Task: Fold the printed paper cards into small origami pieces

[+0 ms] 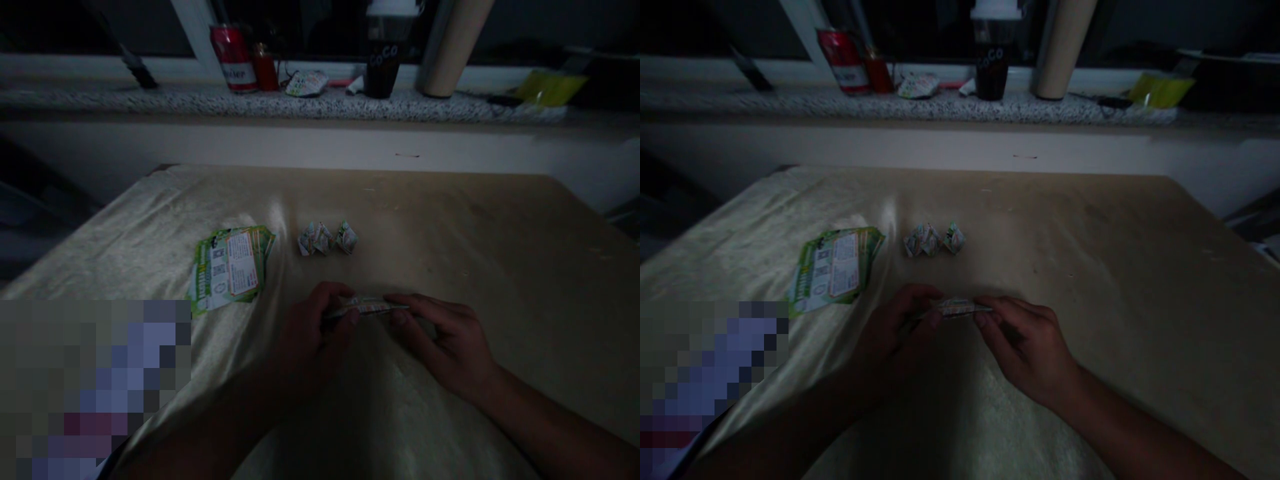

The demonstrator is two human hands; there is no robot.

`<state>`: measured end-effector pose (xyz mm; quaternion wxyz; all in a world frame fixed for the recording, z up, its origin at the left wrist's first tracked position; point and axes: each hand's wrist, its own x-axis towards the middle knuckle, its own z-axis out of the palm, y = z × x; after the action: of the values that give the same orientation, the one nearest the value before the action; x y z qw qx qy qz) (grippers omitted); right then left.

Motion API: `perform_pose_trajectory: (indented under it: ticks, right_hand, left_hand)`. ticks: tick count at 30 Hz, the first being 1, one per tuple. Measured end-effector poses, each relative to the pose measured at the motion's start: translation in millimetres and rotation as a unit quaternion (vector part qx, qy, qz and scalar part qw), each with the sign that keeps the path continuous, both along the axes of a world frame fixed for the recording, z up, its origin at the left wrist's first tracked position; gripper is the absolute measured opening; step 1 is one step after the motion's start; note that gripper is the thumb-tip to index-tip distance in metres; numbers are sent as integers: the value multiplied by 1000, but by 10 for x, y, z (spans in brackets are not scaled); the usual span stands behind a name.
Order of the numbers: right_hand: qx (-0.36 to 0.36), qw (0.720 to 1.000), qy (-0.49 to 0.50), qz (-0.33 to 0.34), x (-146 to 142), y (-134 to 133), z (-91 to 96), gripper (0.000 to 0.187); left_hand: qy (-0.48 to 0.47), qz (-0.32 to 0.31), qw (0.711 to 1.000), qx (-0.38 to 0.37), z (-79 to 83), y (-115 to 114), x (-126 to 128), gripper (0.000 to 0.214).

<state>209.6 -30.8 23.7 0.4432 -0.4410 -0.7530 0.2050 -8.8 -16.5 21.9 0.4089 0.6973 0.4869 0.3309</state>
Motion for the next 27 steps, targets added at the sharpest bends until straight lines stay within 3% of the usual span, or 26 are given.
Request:
perform_pose_trajectory:
  ticks: [10, 27]
  right_hand:
    - [-46, 999, -6, 22, 8, 9, -35, 19]
    - [-56, 997, -15, 55, 0, -8, -79, 24]
  left_hand:
    - [13, 15, 1000, 8, -30, 4, 7, 30]
    - [-8, -45, 998, 36, -143, -26, 11, 31]
